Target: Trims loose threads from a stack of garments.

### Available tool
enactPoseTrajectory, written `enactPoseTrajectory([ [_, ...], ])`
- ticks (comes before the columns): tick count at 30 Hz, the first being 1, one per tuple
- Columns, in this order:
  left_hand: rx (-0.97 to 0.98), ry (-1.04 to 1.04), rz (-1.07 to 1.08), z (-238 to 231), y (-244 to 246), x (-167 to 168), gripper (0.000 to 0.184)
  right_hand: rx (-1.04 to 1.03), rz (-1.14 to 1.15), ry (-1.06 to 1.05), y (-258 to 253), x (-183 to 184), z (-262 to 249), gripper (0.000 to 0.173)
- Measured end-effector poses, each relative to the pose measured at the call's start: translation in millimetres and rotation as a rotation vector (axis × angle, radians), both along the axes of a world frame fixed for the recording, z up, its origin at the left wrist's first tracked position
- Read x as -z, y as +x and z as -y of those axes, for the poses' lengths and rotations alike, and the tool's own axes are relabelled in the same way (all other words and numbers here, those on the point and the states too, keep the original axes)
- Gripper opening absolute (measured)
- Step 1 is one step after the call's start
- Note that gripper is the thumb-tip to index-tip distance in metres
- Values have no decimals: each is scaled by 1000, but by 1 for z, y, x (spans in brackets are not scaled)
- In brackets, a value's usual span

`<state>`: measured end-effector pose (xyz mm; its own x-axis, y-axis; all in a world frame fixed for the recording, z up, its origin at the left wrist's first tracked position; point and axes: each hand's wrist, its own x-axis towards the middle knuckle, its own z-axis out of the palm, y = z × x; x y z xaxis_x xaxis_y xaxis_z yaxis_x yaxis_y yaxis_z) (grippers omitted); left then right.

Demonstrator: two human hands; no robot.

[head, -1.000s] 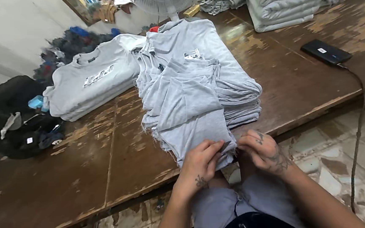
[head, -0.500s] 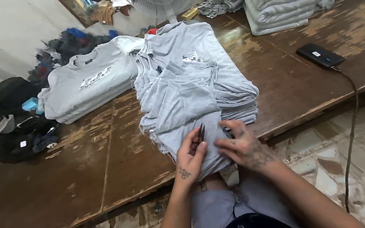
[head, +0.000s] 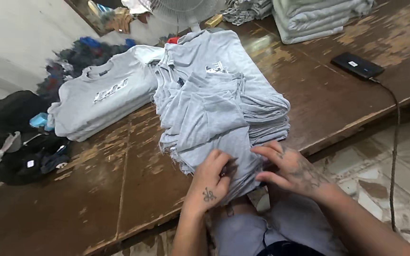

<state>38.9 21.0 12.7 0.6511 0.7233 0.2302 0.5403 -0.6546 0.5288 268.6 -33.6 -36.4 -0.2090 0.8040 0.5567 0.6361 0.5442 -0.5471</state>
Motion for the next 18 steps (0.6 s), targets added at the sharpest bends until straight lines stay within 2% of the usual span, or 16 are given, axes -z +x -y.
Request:
enactPoseTrajectory([
  [3,70,-165,-109,-10,6,-6,27,-23,10,-29,-9,11,-22,34],
  [5,107,-344,-202,-13,2,-2,33,-64,36,-92,-4,9,-21,37],
  [7,130,-291,-84,-15,-7,8,21,-88,41,-128,2,8,-19,49],
  [9,146,-163,2,-18,-6,7,18,-64,-13,-82,0,12,-22,48],
  [12,44,-119,86,-19,16,-4,20,-83,-260,-30,-13,17,-31,20],
  [15,-77,-427,484,-28,25,15,19,-273,-700,-235,-12,24,-33,25],
  [16,-62,-513,523,-29,18,21,23,-296,-755,-270,-6,28,-32,25],
  [18,35,-513,374,-26,-2,21,27,-258,-703,-235,9,32,-27,22],
])
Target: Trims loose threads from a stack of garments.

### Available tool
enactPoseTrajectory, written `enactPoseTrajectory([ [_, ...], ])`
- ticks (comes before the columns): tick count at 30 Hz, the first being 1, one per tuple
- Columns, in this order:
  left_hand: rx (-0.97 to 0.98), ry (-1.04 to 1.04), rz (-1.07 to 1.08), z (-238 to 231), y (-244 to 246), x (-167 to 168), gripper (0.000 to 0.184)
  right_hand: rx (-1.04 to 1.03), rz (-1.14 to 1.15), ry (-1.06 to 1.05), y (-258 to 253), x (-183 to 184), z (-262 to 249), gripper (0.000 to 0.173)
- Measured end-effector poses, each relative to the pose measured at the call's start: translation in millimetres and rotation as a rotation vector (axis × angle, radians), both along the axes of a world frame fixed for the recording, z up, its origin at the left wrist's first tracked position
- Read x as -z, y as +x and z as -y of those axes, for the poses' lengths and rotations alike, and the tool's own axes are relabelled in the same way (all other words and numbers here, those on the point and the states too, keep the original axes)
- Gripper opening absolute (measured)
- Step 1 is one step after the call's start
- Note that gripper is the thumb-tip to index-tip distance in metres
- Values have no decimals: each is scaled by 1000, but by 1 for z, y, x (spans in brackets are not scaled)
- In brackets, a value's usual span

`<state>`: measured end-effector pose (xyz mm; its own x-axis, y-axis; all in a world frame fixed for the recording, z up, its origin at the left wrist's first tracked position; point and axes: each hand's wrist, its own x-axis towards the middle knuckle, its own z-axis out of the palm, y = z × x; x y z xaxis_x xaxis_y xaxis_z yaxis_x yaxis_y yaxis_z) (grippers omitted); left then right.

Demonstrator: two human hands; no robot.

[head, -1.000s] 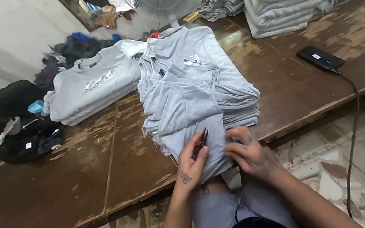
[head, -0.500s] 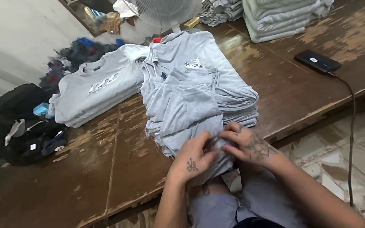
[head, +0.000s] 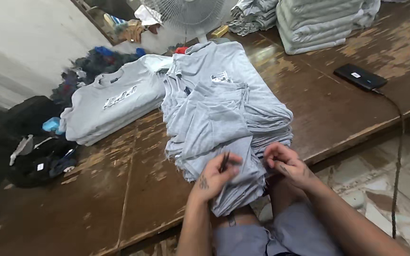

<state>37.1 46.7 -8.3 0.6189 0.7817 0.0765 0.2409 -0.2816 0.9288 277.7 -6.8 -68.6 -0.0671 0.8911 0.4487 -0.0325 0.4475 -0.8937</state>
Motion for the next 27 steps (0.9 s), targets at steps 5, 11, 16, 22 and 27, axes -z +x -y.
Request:
enactPoseTrajectory([
  [5,117,300,-401,20,-12,-4,22,154,250,97,25,-14,21,26],
  [11,163,511,-324,10,-2,-26,17,209,526,246,-6,-32,13,44],
  [16,-160,41,206,-6,32,-6,9,53,57,79,-27,-9,-11,20],
  [22,-439,-138,393,-1,50,5,16,-209,-204,-93,-12,-3,-10,34],
  [27,-529,-162,403,1,53,5,14,156,234,130,-25,-15,-7,34],
])
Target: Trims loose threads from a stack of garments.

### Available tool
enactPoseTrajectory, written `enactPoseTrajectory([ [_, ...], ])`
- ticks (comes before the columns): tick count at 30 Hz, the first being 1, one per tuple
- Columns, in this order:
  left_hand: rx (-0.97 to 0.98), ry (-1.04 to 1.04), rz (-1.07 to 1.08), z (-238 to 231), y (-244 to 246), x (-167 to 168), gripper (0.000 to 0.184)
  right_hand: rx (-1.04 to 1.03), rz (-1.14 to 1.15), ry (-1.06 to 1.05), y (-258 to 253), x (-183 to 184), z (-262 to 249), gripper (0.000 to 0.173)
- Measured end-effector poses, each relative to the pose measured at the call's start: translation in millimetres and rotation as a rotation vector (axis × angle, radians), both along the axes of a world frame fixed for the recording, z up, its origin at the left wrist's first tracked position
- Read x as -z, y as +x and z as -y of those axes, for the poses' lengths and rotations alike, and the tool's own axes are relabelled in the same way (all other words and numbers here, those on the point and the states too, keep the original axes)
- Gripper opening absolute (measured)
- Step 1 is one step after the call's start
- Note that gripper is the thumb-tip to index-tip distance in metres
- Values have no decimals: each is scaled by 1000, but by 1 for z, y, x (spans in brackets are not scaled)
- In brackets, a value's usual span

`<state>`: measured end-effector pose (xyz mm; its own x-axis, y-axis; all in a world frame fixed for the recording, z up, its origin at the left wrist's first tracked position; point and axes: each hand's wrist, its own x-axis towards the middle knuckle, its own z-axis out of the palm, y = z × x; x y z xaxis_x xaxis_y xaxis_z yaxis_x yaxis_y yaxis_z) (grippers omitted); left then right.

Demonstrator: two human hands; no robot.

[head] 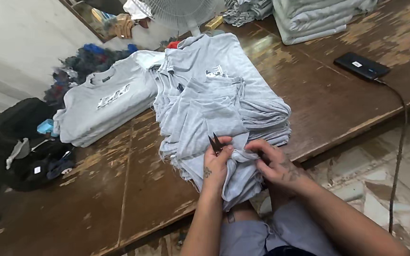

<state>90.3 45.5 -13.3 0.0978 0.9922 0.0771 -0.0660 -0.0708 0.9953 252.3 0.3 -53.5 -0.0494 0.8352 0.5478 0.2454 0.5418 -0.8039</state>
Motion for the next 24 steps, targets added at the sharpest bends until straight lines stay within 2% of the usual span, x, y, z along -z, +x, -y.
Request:
enactPoseTrajectory([
  [1,-15,4,12,1,0,1,14,-19,-49,-21,-1,3,-3,36],
  [5,-10,49,64,3,-5,3,17,-314,-282,-153,24,19,-10,40],
  [7,58,81,104,4,-11,5,19,-245,-190,-130,31,18,-3,38],
  [10,141,137,166,8,-13,10,18,-12,97,24,20,5,9,57],
  [11,170,177,193,9,-13,12,16,57,187,90,14,0,10,56],
  [13,210,234,229,11,-12,13,14,127,290,187,3,-4,6,28],
  [14,204,235,247,11,-12,13,14,125,279,185,0,-4,4,18],
  [19,104,119,216,6,-14,13,19,-245,-297,-108,19,10,-3,37],
  [21,92,97,189,7,-11,13,18,-263,-324,-130,25,15,-3,37],
  [24,61,60,158,6,-5,10,18,-137,-135,-60,22,2,5,39],
])
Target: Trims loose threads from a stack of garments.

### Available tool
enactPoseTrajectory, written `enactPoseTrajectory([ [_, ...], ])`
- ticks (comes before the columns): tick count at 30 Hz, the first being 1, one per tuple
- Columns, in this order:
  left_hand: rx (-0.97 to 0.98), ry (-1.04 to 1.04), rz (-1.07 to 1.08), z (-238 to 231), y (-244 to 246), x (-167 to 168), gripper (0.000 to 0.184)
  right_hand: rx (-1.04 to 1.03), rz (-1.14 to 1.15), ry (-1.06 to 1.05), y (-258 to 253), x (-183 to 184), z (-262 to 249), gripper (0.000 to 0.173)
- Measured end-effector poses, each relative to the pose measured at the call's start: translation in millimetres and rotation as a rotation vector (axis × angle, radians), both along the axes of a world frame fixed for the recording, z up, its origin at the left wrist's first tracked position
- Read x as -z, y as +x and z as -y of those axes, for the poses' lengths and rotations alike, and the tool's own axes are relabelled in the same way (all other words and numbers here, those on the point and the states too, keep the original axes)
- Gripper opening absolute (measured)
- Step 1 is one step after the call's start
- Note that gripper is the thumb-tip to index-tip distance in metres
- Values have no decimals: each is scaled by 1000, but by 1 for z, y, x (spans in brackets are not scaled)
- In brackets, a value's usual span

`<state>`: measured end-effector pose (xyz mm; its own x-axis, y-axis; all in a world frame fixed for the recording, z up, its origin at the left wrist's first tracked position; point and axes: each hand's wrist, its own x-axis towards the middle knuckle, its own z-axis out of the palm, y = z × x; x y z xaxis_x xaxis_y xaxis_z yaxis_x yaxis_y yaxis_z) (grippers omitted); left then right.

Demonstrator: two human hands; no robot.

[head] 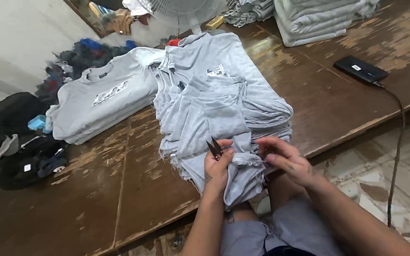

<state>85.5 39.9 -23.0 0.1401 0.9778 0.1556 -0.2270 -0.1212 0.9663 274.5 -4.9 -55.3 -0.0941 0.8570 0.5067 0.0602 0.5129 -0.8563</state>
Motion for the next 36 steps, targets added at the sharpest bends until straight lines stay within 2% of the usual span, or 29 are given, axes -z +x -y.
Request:
enactPoseTrajectory([
  [2,-26,-23,-29,1,3,-1,17,68,137,46,-11,-7,2,39],
  [3,-34,-27,-46,1,4,-2,17,69,117,31,-17,-7,1,41],
  [6,-12,18,-93,2,3,-2,16,-92,-156,-129,-19,2,-12,43],
  [7,-2,33,-109,2,4,-2,17,-114,-161,-141,-16,2,-13,42],
  [9,-13,37,-136,3,5,-2,17,-26,23,-52,-15,-1,-9,39],
  [12,-22,41,-157,5,6,-1,14,282,453,212,-19,2,-7,30],
  [14,36,98,-216,5,3,-1,15,365,557,281,-10,1,-9,18],
  [17,142,175,-318,7,1,-3,16,299,565,176,26,-8,9,21],
  [21,129,172,-308,6,2,-2,15,338,572,132,66,-7,32,30],
  [24,116,152,-291,3,6,1,13,362,584,117,46,-18,33,31],
  [26,118,161,-297,3,7,1,14,322,582,131,20,-19,22,38],
  [27,125,172,-306,3,7,0,14,317,577,195,9,-12,13,37],
  [29,155,201,-332,5,5,-2,16,350,537,335,1,3,-1,22],
  [36,180,207,-399,11,5,-3,17,322,541,161,50,-1,29,28],
])
